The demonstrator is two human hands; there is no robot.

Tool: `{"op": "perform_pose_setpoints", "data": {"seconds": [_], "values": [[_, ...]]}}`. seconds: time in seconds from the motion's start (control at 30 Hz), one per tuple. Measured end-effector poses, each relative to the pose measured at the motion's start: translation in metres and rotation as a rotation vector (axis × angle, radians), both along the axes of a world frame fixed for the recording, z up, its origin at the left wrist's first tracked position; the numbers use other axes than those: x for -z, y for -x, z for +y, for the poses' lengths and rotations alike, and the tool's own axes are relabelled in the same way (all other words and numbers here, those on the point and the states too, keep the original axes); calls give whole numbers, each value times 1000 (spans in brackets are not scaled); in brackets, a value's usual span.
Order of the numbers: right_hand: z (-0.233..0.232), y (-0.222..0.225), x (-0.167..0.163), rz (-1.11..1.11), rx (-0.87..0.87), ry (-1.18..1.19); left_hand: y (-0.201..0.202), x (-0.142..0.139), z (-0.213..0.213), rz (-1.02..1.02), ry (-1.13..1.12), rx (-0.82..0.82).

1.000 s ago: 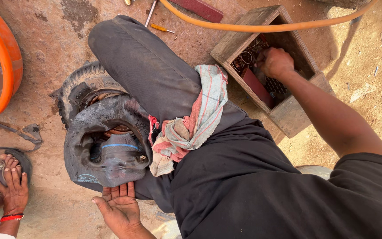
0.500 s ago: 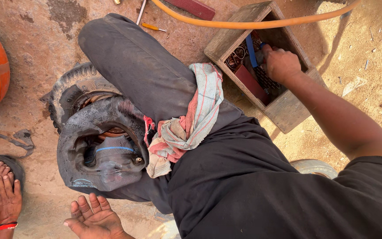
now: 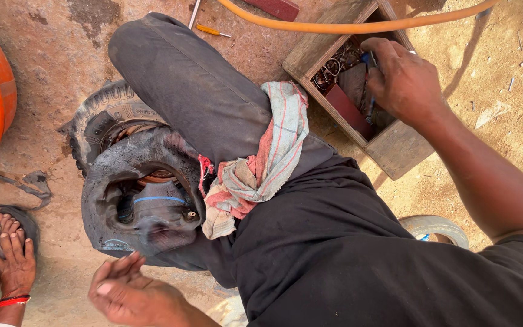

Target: The person applies a red substance to a puncture on a tire inner tube using a small applicator. They then cut a blue patch with scissors and place it over the puncture. Finally, they use a hammer and a metal tool to press the patch firmly onto the tube.

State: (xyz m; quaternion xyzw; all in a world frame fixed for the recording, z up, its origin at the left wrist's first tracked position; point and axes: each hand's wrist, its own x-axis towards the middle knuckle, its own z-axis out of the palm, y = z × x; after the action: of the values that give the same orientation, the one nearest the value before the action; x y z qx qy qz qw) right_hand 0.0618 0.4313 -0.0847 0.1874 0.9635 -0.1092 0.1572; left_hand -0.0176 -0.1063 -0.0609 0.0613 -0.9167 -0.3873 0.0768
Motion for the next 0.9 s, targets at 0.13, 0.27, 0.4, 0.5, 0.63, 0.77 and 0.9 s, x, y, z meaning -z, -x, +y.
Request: {"op": "perform_pose_setpoints", "data": {"seconds": [0.13, 0.27, 0.4, 0.5, 0.63, 0.77, 0.9], "values": [[-37, 24, -57, 204, -82, 266, -23, -26, 135, -316, -668, 328], [-66, 33, -88, 522, -381, 858, -4, -45, 237, -304, -677, 825], [-41, 32, -74, 426, -38, 995, 12, -34, 249, -527, -510, 491], [-12, 34, -30, -58, 208, 591, 9, -8, 223, -463, -773, 332], [-26, 37, 44, -420, -6, 29, 12, 18, 188, -654, -1248, 7], [-66, 48, 81, -229, 36, -125, 15, 16, 172, -637, -1529, -36], [-92, 62, 78, -112, 94, -270, 16, 6, 160, -612, -1566, 25]]}}
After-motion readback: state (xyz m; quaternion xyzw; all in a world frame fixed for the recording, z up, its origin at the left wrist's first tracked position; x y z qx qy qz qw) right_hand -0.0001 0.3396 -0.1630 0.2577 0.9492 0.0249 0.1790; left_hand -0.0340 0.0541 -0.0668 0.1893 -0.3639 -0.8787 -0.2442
